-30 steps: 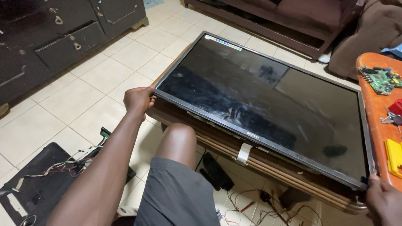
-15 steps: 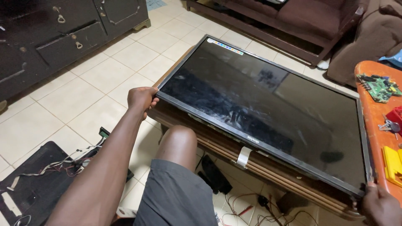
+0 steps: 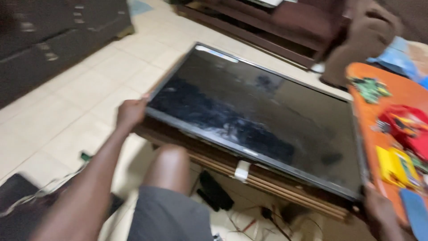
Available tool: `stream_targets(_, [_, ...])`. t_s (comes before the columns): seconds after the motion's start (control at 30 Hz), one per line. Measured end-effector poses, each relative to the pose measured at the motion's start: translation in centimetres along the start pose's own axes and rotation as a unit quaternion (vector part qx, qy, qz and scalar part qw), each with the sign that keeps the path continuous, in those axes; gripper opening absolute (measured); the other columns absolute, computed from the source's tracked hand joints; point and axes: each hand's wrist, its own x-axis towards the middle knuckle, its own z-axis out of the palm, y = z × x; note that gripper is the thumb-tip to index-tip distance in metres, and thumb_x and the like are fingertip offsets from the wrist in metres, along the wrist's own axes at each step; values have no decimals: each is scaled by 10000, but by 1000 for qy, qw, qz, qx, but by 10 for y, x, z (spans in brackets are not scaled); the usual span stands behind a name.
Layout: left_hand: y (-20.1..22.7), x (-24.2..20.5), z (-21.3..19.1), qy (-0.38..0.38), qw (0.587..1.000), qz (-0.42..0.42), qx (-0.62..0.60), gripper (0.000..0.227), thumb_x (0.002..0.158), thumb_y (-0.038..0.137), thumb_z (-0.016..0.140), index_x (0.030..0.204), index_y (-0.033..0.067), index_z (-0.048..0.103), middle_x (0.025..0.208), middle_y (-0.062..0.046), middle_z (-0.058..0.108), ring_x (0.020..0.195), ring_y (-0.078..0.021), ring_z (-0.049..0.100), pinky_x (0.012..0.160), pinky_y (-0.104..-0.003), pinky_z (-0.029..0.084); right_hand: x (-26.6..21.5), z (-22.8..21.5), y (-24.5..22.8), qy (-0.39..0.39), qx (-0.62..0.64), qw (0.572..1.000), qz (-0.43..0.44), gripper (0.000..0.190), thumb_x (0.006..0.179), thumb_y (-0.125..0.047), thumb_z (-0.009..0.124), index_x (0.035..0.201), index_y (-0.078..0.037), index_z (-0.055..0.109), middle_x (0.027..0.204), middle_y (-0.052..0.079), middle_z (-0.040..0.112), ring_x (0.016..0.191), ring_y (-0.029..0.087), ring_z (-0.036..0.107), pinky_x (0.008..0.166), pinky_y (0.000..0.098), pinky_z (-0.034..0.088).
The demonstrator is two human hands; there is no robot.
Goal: The person removes the plastic bezel from a television screen by hand and lifts the internal display panel away from the frame while sitting at a low table.
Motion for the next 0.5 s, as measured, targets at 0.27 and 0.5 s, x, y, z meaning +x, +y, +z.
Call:
stream_targets(0.27, [-4, 2, -5, -29, 995, -19, 90, 943, 1123, 709, 366, 1131, -156, 742, 1119, -484, 661, 1114, -619, 607, 859, -603, 443, -32, -15, -6, -40, 69, 997, 1, 786, 1097, -601, 275, 1315, 48, 660, 1019, 257, 626, 787, 302, 528, 629, 433, 448])
stream_targets(0.5, [-14, -2, -1, -10, 999, -30, 30, 887, 1175, 691, 491, 956, -135, 730, 851, -335, 659, 823, -496, 639, 685, -553, 418, -68, -28, -42, -54, 53, 997, 27, 850, 1018, -611, 280, 1505, 58, 470, 1486, 287, 487, 1330, 378, 514, 1040, 466, 445])
